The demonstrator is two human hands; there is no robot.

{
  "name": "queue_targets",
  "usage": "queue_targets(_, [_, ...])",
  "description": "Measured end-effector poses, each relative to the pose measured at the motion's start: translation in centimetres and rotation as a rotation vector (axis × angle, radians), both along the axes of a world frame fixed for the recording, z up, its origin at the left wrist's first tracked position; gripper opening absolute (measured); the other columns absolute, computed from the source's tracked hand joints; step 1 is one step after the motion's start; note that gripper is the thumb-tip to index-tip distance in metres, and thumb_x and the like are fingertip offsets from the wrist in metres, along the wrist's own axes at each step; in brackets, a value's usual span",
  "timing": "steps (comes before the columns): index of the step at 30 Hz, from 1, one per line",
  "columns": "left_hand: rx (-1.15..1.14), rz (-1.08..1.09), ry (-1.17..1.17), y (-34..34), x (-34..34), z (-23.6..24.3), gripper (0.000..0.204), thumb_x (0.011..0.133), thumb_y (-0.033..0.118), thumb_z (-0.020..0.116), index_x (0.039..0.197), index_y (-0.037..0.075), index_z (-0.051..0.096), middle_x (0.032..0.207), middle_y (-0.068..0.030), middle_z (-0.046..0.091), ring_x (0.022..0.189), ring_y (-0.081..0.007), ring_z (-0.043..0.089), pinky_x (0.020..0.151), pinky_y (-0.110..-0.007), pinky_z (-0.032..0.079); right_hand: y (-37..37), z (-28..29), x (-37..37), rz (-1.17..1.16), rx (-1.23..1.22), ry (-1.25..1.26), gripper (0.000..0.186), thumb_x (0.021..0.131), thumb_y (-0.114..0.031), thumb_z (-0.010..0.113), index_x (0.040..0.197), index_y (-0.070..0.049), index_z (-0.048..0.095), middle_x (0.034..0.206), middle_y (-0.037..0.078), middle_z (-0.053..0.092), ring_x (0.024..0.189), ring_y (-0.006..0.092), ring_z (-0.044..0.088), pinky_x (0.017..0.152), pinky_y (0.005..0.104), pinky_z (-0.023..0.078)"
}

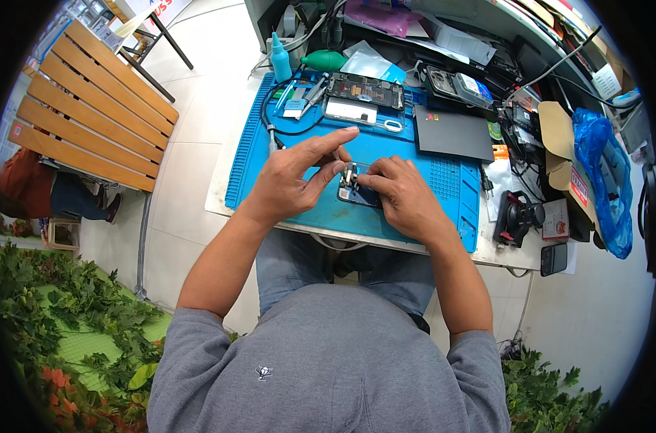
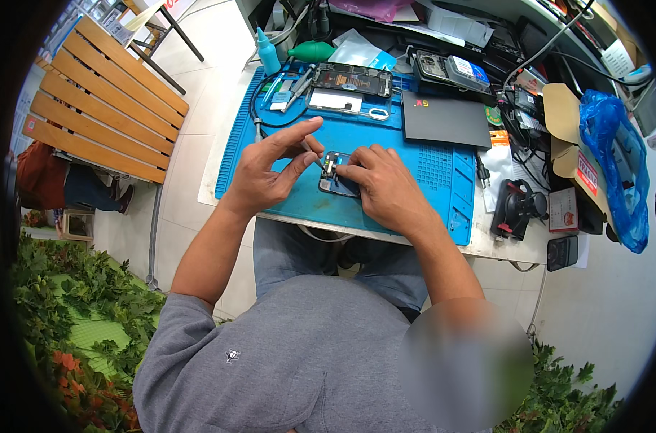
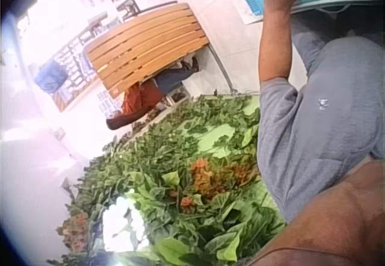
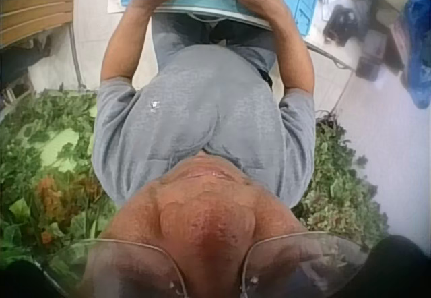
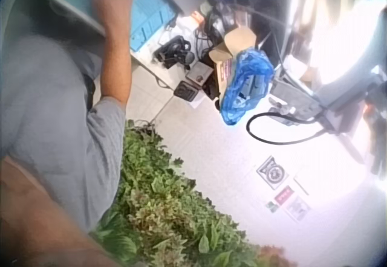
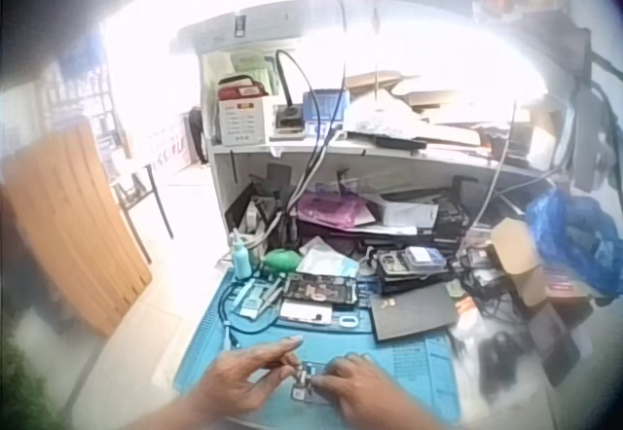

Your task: The person disassembles a mobile phone using a screwdriver, handles internal components including a flexible cable, and puts on a pair of glasses while working at a repair bench.

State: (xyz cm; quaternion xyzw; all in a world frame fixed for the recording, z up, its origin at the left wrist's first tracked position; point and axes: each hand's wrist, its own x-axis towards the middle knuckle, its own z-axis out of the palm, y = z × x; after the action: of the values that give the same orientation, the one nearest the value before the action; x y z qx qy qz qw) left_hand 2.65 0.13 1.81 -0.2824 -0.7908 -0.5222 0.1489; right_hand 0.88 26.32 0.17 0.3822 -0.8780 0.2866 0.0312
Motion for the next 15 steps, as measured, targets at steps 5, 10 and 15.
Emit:
queue_targets(5, [0.052,0.029,-0.02,-0.3,-0.2,0.1,0.056,0.105,0.0,0.078,0.159,0.006,0.063,0.113,-0.0119,0.082,0.104,-0.0198,0.082,0.094,-0.035,0.068,0.4,0.2,0.0,-0.003,-0.031,-0.014,0.04,0.091,0.006,0.065,0.124,-0.008,0.083,0.116,0.009,0.073,0.113,0.0291,0.065,0.098,0.0428,0.049])
queue_targets(10, [0.085,0.117,0.028,-1.1,-1.6,1.0,0.057,0.107,-0.001,0.075,0.161,0.003,0.059,0.112,-0.0122,0.081,0.104,-0.0196,0.081,0.095,-0.035,0.066,0.6,1.6,-0.3,-0.09,-0.172,-0.074,0.023,0.096,0.001,0.07,0.115,-0.004,0.082,0.111,0.014,0.075,0.108,0.0349,0.068,0.097,0.0447,0.055])
queue_targets(15, [0.2,0.248,0.037,-0.5,-5.6,1.6,0.058,0.109,-0.001,0.073,0.164,0.002,0.055,0.114,-0.0104,0.079,0.105,-0.0161,0.078,0.098,-0.033,0.064,-0.4,2.8,-4.1,-0.191,-0.224,0.097,0.013,0.097,-0.004,0.077,0.108,-0.002,0.081,0.104,0.014,0.076,0.103,0.0359,0.069,0.095,0.0468,0.055])
